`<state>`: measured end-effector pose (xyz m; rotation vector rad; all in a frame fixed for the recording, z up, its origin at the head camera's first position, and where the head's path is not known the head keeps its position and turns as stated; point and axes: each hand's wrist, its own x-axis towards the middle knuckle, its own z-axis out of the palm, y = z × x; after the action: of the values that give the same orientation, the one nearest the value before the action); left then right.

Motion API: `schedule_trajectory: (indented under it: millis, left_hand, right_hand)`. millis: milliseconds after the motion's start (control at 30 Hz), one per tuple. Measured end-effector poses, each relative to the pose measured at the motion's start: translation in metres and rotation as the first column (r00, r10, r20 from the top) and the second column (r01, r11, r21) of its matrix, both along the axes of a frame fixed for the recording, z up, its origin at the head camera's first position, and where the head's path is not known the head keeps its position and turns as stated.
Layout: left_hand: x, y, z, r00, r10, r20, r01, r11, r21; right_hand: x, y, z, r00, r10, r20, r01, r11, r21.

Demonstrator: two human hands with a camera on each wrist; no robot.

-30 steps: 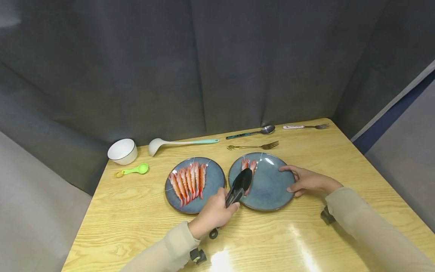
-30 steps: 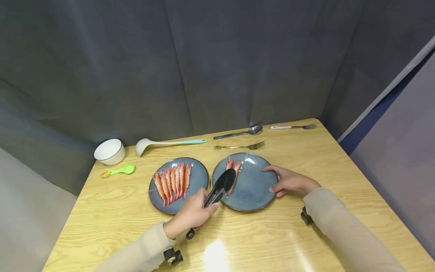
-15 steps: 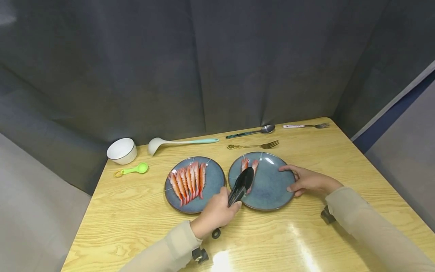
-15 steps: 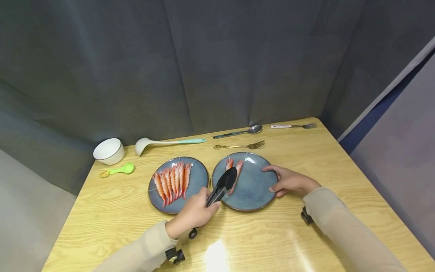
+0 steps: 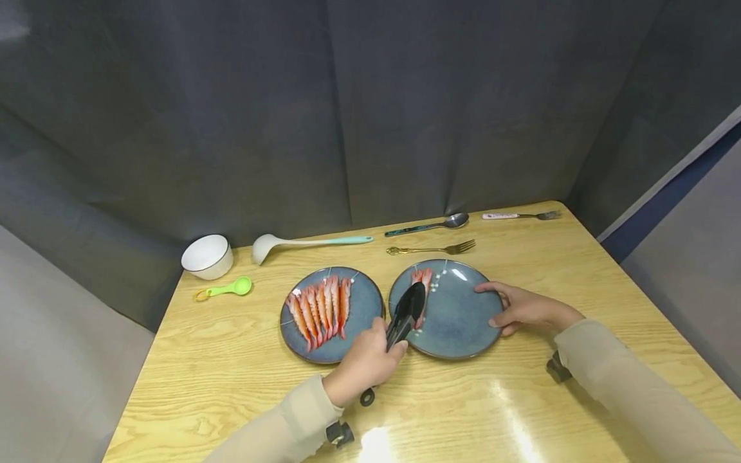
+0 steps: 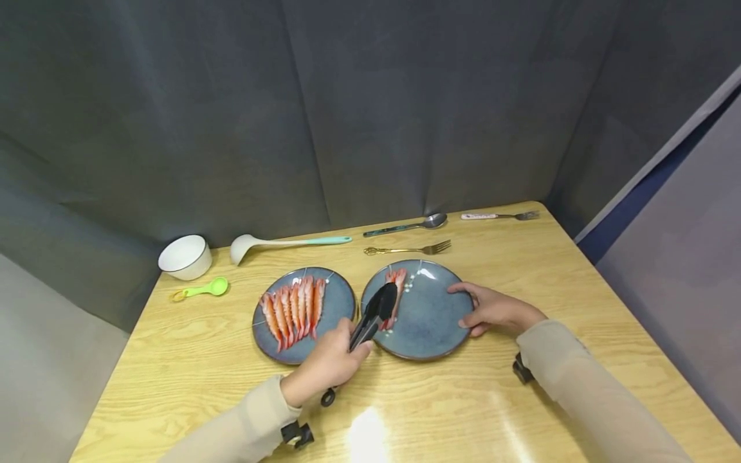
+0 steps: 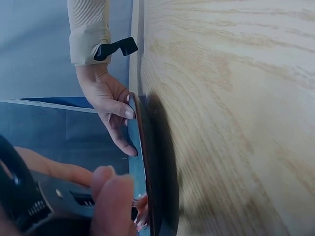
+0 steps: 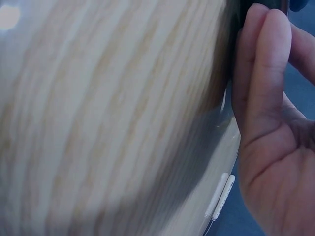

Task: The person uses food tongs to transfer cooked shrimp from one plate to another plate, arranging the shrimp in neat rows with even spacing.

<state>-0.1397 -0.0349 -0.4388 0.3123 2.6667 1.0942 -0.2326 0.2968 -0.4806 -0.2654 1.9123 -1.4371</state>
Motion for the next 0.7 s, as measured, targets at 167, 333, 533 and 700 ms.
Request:
schedule_trajectory:
  millis: [167,333,533,700]
  left_hand:
    - [0.0016,-0.0034,-0.0005,1.0,0.01,0.011,-0.01,1.0,-0.013]
    - [0.0045,-0.0072,0.0005,1.0,0.013,-0.002,-0.013,0.999,-0.039]
    - [0.0066,-0.0078,-0.0014,0.999,0.002,-0.033,-0.004,0.997,-0.081]
    - [0.0048,-0.0059,-0.0063,0.999,-0.007,-0.038,0.003,0.995,-0.103]
  right_hand:
    - [-0.0011,-0.0009,-0.0003,1.0,0.0,-0.002,0.0,1.0,0.007]
    - [-0.0018,-0.0018,0.0003,1.0,0.001,-0.005,-0.001,1.0,0.02]
    - [-0.0014,-0.0018,0.0011,1.0,-0.008,0.001,0.008,0.999,0.04]
    - [0.0001,-0.0011,-0.0006,1.0,-0.013,-0.008,0.013,0.998,0.056]
